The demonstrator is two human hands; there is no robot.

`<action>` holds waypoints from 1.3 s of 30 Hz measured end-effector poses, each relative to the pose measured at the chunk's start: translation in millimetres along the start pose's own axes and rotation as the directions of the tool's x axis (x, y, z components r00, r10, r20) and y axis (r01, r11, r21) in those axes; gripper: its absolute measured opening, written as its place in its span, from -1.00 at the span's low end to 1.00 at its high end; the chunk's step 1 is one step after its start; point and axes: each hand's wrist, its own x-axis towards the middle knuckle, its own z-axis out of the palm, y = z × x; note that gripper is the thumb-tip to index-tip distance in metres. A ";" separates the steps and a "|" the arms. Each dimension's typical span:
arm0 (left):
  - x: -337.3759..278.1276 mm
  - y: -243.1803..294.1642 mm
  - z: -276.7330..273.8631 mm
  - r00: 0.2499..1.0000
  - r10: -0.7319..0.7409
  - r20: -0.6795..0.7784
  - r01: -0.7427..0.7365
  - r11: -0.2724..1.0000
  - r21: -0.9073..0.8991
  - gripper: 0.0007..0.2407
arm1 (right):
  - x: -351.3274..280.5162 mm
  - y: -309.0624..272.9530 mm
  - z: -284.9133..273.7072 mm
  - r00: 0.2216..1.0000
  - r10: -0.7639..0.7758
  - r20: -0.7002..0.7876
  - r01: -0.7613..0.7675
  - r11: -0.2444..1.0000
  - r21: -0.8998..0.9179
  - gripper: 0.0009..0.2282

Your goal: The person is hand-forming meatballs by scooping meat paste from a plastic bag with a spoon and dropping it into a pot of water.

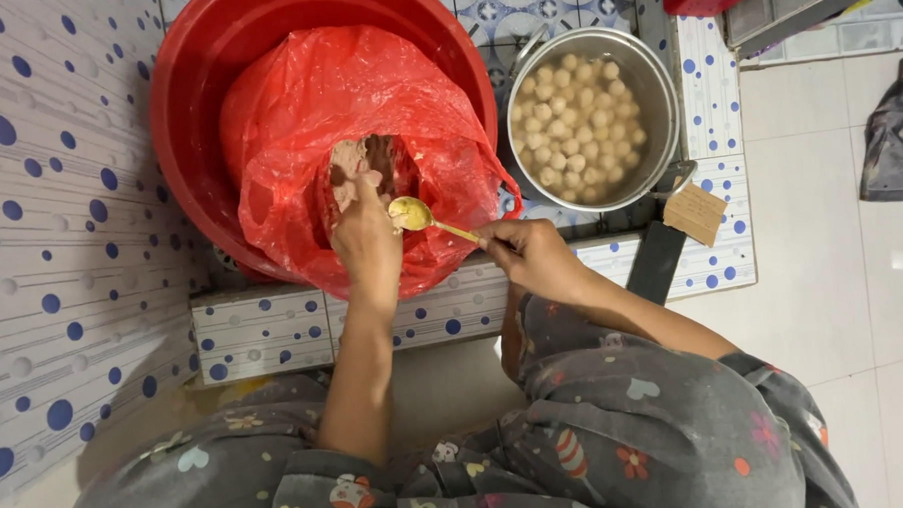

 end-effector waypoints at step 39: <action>133.0 -166.6 257.4 0.936 0.335 -0.109 -0.248 0.847 0.470 -0.79 | -33.5 46.1 -29.2 0.890 0.120 -0.441 0.064 0.923 0.380 -0.85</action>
